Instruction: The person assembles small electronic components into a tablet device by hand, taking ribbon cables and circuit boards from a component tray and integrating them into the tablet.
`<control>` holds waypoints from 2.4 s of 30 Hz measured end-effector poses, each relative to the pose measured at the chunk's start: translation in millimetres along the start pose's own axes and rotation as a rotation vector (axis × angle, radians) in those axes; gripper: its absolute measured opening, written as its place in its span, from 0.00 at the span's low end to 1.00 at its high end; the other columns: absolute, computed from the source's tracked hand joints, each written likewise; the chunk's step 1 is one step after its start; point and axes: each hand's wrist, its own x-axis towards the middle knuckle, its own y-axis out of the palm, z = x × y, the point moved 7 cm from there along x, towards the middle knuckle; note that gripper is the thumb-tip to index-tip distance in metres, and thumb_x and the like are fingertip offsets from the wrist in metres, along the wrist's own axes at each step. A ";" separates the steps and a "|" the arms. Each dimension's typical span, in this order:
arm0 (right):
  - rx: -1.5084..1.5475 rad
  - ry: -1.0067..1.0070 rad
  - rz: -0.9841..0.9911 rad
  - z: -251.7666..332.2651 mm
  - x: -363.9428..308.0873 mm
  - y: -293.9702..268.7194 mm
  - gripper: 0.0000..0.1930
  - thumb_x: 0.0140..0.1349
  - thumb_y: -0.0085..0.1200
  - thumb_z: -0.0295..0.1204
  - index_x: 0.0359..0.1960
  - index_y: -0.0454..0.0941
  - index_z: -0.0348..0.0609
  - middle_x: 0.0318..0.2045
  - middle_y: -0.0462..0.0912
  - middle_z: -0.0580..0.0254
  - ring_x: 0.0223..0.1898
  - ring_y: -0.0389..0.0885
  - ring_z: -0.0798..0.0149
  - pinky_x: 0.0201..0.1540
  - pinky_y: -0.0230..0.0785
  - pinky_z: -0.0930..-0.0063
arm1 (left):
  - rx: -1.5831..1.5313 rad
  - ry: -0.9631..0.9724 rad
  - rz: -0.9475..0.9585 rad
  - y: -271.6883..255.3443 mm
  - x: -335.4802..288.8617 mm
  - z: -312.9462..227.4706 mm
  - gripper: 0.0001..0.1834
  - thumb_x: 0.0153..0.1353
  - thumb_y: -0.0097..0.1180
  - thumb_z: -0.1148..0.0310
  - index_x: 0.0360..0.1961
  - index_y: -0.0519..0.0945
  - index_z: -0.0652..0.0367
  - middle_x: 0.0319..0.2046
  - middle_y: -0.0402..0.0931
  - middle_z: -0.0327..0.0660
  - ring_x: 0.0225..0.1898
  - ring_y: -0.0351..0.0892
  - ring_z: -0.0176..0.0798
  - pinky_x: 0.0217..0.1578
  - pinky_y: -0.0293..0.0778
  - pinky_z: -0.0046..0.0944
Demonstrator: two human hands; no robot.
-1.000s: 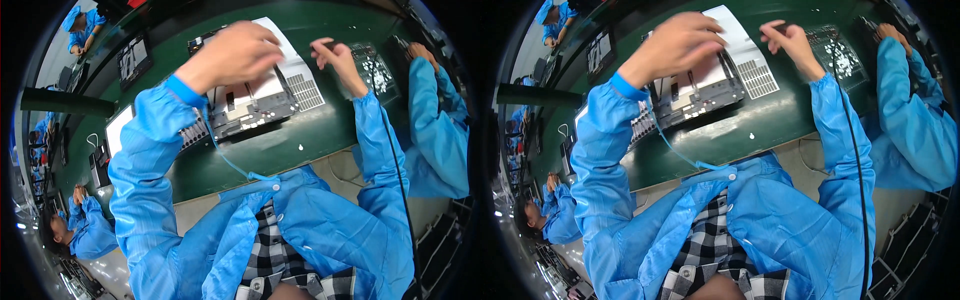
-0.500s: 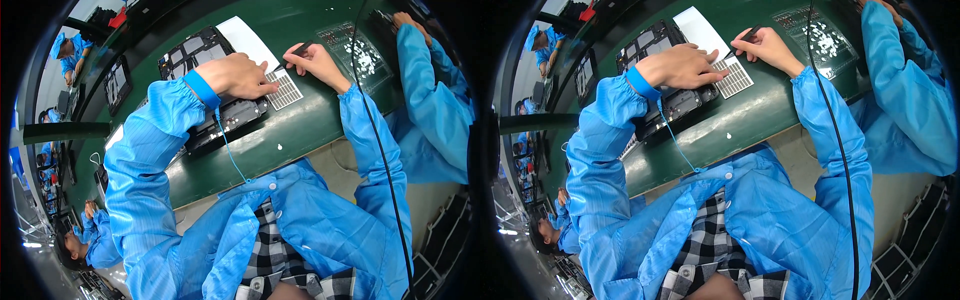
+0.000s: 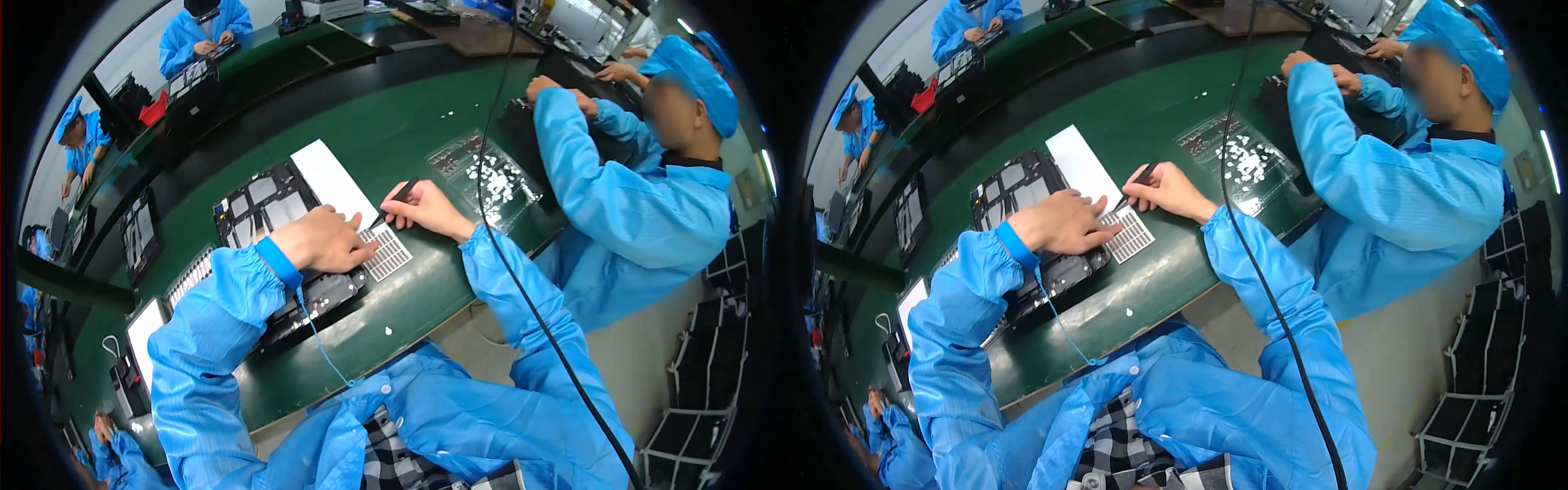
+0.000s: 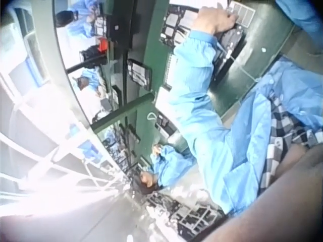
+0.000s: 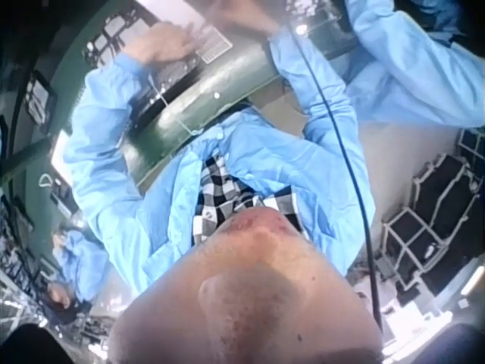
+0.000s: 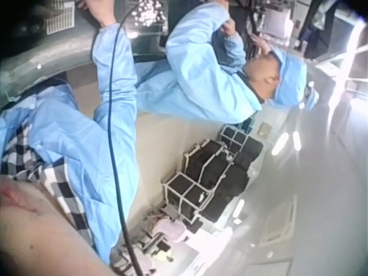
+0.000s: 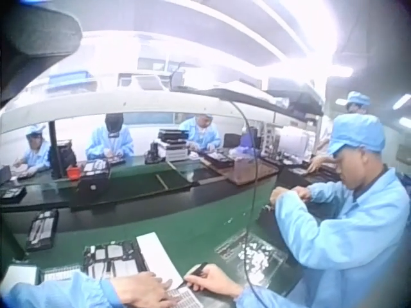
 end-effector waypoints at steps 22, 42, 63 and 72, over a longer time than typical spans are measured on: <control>0.076 -0.195 -0.078 85.1 148.5 87.8 0.18 0.64 0.59 0.43 0.39 0.79 0.37 0.26 0.82 0.62 0.24 0.79 0.74 0.23 0.69 0.83 | -0.388 -0.417 -1.085 9.8 -183.0 107.3 0.07 0.63 0.54 0.72 0.41 0.80 0.61 0.45 0.77 0.44 0.46 0.77 0.49 0.47 0.72 0.41; 0.025 -0.203 -0.190 64.2 145.7 73.8 0.14 0.64 0.59 0.36 0.39 0.78 0.35 0.24 0.82 0.60 0.23 0.79 0.74 0.22 0.72 0.81 | -0.274 -0.325 -1.177 5.4 -137.6 98.5 0.13 0.66 0.51 0.67 0.49 0.81 0.54 0.51 0.77 0.42 0.53 0.75 0.49 0.53 0.71 0.44; 0.045 -0.505 -0.263 109.3 85.6 91.9 0.11 0.67 0.55 0.32 0.42 0.78 0.36 0.29 0.84 0.60 0.25 0.79 0.75 0.22 0.67 0.82 | -0.007 -0.316 -0.974 1.7 -153.9 76.8 0.16 0.65 0.48 0.71 0.53 0.76 0.60 0.56 0.73 0.45 0.58 0.71 0.50 0.66 0.59 0.50; 0.508 -0.837 -0.730 154.0 -54.8 -20.8 0.09 0.64 0.60 0.32 0.41 0.81 0.41 0.32 0.83 0.68 0.29 0.80 0.76 0.26 0.72 0.84 | -0.251 -0.439 -1.225 47.0 -246.8 -3.2 0.13 0.61 0.51 0.79 0.46 0.81 0.60 0.52 0.78 0.46 0.55 0.75 0.52 0.57 0.68 0.45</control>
